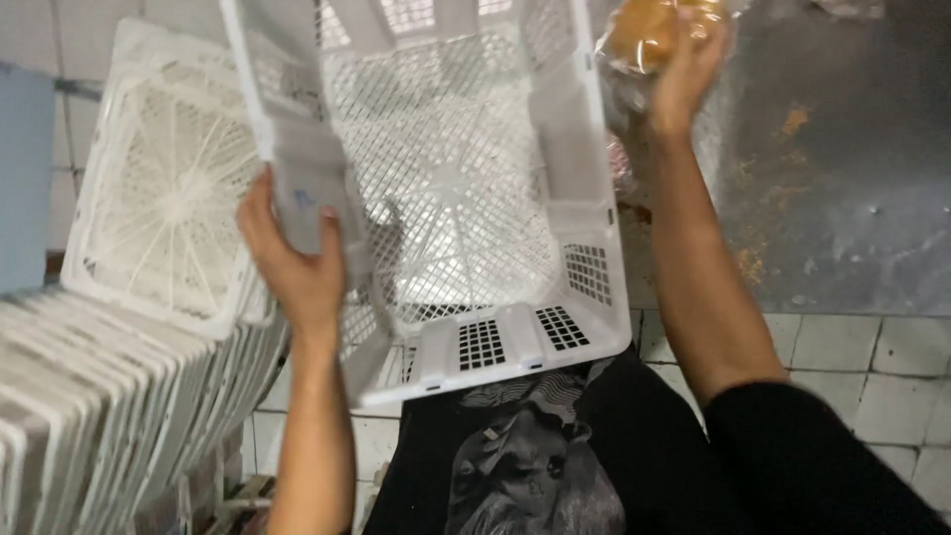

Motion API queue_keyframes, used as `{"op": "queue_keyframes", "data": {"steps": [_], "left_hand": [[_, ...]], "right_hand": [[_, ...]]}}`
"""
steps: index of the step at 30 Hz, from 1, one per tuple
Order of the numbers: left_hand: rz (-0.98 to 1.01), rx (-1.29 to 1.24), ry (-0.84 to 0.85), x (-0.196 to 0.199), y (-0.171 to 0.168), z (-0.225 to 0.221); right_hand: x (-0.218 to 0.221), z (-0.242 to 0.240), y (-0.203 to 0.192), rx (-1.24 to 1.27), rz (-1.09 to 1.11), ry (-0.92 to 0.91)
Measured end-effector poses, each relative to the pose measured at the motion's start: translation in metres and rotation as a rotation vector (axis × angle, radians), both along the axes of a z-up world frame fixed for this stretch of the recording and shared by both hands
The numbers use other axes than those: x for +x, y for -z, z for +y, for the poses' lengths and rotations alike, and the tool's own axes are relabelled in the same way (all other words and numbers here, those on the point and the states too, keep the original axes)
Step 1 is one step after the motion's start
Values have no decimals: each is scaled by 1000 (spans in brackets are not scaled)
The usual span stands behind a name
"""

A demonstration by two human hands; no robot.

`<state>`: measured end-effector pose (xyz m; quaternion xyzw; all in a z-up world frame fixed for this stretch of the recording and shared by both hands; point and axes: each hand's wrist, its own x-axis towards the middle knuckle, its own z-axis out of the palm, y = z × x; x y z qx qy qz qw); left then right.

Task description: Packing individually wrapped bread rolls into a plastic crate at a fast pace.

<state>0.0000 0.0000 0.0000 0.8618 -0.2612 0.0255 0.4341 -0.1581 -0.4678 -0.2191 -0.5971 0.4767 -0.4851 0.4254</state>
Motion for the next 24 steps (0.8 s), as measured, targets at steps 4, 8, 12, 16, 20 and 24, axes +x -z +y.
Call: {"op": "queue_keyframes", "data": {"steps": [4,8,12,16,20,24], "left_hand": [[649,-124,281,-53,9,-79],[1371,-699,473,-81,34,-108],[1591,-692,166,-87,35,-89],[1367,-561,132,-64,28,-75],[1084,-363,-76,-5,13,-88],[691,-381,-63,95,146,-124]], "right_hand": [[-31,110,-178,151,-469,-291],[-29,65,-173,-120,202,-757],[-31,-26,-83,-340,1109,-807],[-48,-43,-50,-292,928,-530],[-54,-20,-50,-251,780,-566],[-62,-39,-9,244,179,-353]]}}
